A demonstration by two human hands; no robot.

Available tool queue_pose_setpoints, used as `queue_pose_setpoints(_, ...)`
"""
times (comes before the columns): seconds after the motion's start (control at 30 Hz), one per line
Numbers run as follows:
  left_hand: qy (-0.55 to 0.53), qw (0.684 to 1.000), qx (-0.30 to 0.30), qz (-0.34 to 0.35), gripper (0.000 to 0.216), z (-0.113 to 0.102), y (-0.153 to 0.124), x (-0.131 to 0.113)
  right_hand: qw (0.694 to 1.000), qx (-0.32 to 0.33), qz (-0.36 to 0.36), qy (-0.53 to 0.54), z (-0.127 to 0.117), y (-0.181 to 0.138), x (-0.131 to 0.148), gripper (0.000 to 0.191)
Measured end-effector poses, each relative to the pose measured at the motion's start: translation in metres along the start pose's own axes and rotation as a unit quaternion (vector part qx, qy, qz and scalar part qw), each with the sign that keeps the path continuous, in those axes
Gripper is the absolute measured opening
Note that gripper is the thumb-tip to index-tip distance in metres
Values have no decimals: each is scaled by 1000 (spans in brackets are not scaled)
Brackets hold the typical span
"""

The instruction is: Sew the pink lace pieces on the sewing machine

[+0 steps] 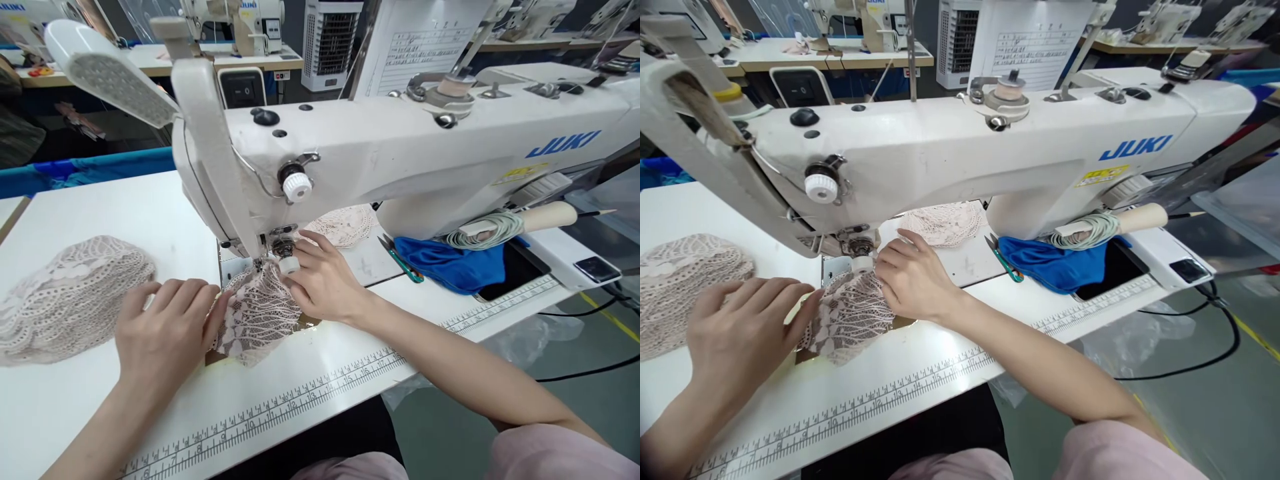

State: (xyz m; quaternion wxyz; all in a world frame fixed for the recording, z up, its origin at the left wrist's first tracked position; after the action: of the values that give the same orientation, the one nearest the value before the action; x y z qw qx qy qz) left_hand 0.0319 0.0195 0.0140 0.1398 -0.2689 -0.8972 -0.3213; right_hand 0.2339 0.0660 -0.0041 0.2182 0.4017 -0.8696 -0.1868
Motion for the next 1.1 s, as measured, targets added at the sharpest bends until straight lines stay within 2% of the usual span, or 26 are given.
queue_pose_setpoints(0.1, -96, 995, 24, 9, 35, 6, 0, -11, 999, 32, -4, -13, 4, -2, -3, 39)
queue_pose_setpoints(0.2, -119, 992, 50, 5, 44, 14, 2, -22, 998, 62, 3, -15, 11, -3, -7, 42)
queue_pose_setpoints(0.3, -113, 992, 64, -10, 42, 22, 6, -21, 997, 70, 14, -5, 13, -4, -6, 41)
queue_pose_setpoints(0.43, -86, 993, 79, 9, 38, 29, 10, -18, 995, 92, 35, -17, 12, -1, -3, 40)
queue_pose_setpoints(0.67, -46, 996, 82, -4, 46, 38, 12, -20, 985, 160, 41, -52, 19, 21, -9, 27)
queue_pose_setpoints(0.77, -39, 995, 89, -13, 49, 37, 13, -20, 983, 160, 25, -87, 21, 24, -12, 21)
queue_pose_setpoints(0.83, -35, 996, 86, -15, 48, 34, 12, -19, 983, 146, 8, -115, 18, 21, -10, 25)
queue_pose_setpoints(0.97, -16, 998, 68, 0, 33, 26, 7, -12, 983, 126, -31, -133, 6, 6, 3, 31)
queue_pose_setpoints(1.1, 30, 992, 122, 1, 39, 27, 6, 1, 985, 136, -44, -101, 0, -2, 14, 31)
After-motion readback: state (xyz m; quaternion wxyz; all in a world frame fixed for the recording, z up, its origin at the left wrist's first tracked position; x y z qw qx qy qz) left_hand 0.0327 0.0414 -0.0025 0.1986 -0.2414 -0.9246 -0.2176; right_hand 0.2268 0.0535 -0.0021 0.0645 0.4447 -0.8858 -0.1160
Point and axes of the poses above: each hand's wrist, its own y-axis towards the middle knuckle, its own z-axis out of the palm, x = y × z, the point moved 3 cm from there along y, towards the middle knuckle, and after that the axes turned 9 degrees about y, right-handed, at the moved point
